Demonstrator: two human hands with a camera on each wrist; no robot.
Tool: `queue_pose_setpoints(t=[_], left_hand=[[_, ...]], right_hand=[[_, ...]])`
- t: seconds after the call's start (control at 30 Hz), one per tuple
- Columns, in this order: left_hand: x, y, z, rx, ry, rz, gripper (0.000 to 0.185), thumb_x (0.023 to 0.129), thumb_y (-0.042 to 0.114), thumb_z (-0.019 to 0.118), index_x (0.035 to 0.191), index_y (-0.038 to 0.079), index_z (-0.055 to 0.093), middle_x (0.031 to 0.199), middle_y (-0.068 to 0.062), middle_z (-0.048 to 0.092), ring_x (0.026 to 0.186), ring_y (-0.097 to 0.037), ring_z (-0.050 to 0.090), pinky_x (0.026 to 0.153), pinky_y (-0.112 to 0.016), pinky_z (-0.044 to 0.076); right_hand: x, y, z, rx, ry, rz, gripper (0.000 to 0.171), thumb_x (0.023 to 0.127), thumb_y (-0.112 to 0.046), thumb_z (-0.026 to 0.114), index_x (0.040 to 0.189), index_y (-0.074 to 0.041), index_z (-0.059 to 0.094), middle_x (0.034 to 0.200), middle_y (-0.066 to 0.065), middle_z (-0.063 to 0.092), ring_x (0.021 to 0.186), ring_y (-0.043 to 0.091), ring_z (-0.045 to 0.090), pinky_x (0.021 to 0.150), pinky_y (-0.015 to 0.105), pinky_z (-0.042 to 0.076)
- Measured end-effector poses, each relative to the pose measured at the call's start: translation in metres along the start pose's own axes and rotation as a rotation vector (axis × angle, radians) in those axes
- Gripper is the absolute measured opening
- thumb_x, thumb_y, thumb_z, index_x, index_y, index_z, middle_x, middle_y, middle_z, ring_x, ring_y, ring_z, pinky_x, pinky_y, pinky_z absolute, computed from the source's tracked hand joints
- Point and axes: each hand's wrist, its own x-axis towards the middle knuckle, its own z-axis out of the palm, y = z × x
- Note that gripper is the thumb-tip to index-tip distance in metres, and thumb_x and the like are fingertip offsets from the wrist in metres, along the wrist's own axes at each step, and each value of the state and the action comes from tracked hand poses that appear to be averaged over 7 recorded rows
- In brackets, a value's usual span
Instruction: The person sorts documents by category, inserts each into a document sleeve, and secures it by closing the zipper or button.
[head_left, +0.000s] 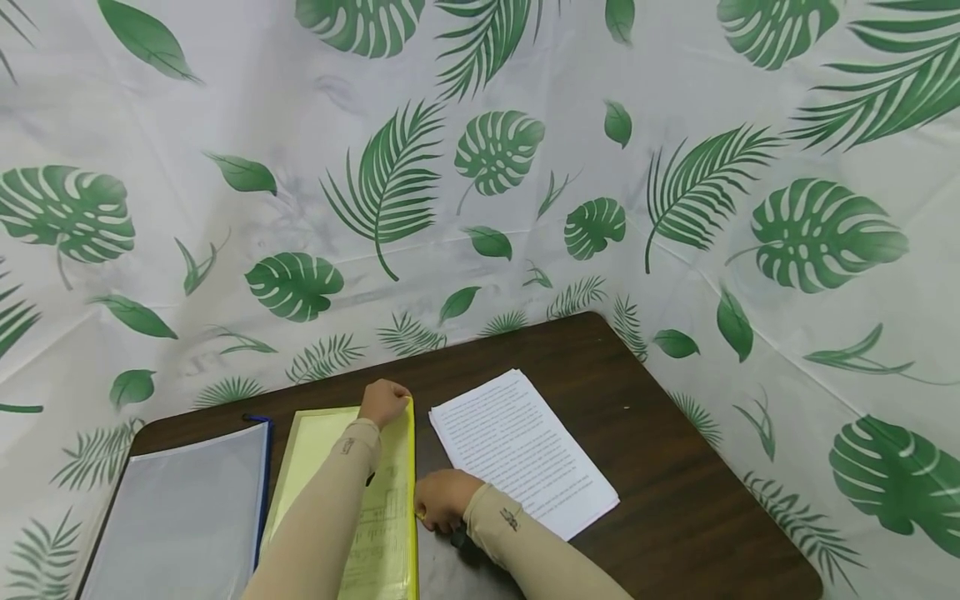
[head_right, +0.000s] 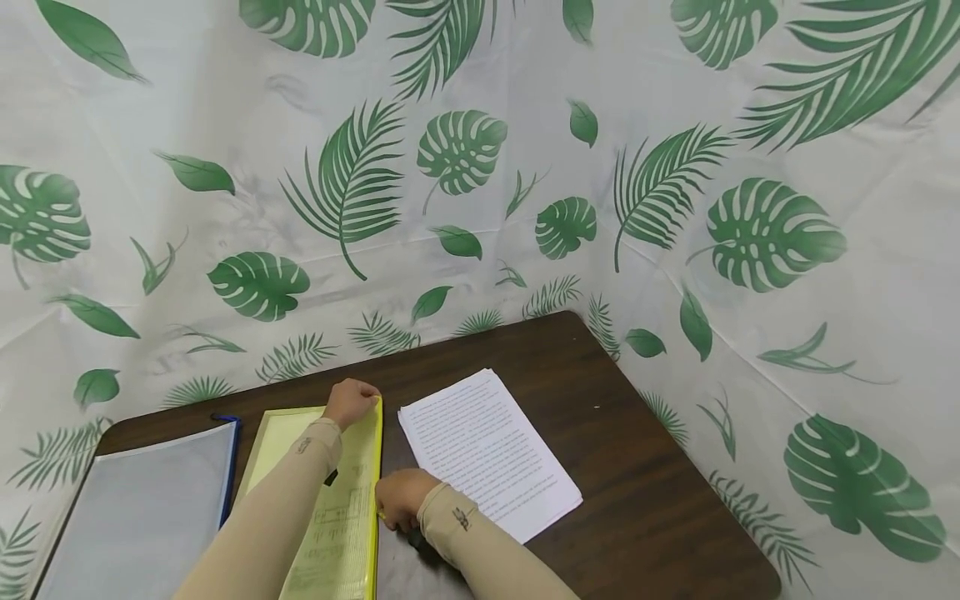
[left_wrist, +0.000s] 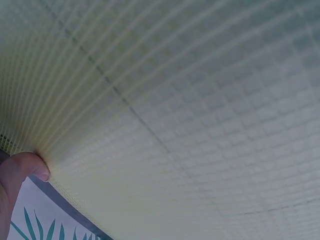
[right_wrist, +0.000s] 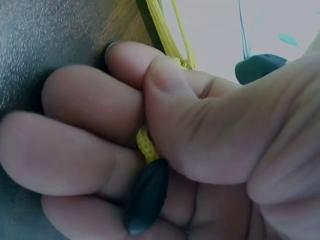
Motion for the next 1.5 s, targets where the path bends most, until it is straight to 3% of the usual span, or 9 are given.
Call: queue_pose_setpoints(t=[0.27, 0.47, 0.77, 1.0, 1.23, 1.5], left_hand=[[-0.003, 0.002, -0.002, 0.013, 0.003, 0.008, 0.019, 0.094, 0.002, 0.061, 0.097, -0.002, 0.080, 0.102, -0.019, 0.075, 0.098, -0.039, 0.069, 0.083, -0.052, 0.056], [-0.001, 0.002, -0.002, 0.022, -0.003, 0.008, 0.019, 0.094, 0.002, 0.062, 0.097, -0.001, 0.080, 0.101, -0.018, 0.076, 0.100, -0.039, 0.068, 0.089, -0.054, 0.053], [-0.001, -0.005, 0.001, 0.021, 0.001, -0.030, 0.017, 0.093, 0.003, 0.064, 0.097, 0.000, 0.080, 0.102, -0.017, 0.076, 0.098, -0.037, 0.068, 0.081, -0.049, 0.057], [0.003, -0.004, 0.001, 0.022, 0.004, 0.012, 0.019, 0.092, 0.003, 0.062, 0.096, 0.000, 0.080, 0.099, -0.016, 0.076, 0.094, -0.034, 0.068, 0.080, -0.048, 0.056], [0.000, -0.002, 0.002, 0.037, 0.002, -0.021, 0.018, 0.093, 0.003, 0.062, 0.097, 0.000, 0.080, 0.101, -0.015, 0.076, 0.099, -0.035, 0.068, 0.084, -0.049, 0.055], [-0.002, 0.001, 0.002, 0.027, 0.001, -0.001, 0.020, 0.094, 0.003, 0.061, 0.099, -0.001, 0.080, 0.103, -0.018, 0.076, 0.100, -0.038, 0.068, 0.083, -0.049, 0.056]], right_hand=[[-0.002, -0.001, 0.004, 0.009, -0.039, -0.051, 0.029, 0.093, -0.009, 0.070, 0.065, -0.016, 0.067, 0.053, -0.004, 0.062, 0.045, 0.008, 0.056, 0.045, 0.022, 0.044], [-0.004, 0.000, 0.005, 0.074, -0.075, -0.084, 0.027, 0.093, -0.006, 0.068, 0.067, -0.014, 0.068, 0.054, -0.001, 0.064, 0.045, 0.009, 0.056, 0.044, 0.022, 0.044], [-0.003, 0.001, 0.005, 0.088, -0.100, -0.133, 0.026, 0.094, -0.005, 0.066, 0.068, -0.013, 0.069, 0.054, -0.001, 0.064, 0.043, 0.007, 0.055, 0.042, 0.020, 0.044], [-0.007, 0.000, 0.009, 0.072, -0.127, -0.114, 0.027, 0.093, -0.006, 0.067, 0.067, -0.014, 0.067, 0.052, -0.004, 0.061, 0.043, 0.005, 0.052, 0.043, 0.019, 0.042], [-0.007, 0.002, 0.010, 0.123, -0.182, -0.154, 0.026, 0.093, -0.002, 0.064, 0.069, -0.010, 0.068, 0.051, -0.001, 0.061, 0.042, 0.004, 0.048, 0.042, 0.017, 0.038], [-0.007, 0.003, 0.011, 0.166, -0.182, -0.134, 0.027, 0.092, -0.002, 0.065, 0.067, -0.010, 0.066, 0.052, 0.001, 0.061, 0.043, 0.008, 0.050, 0.042, 0.019, 0.039]])
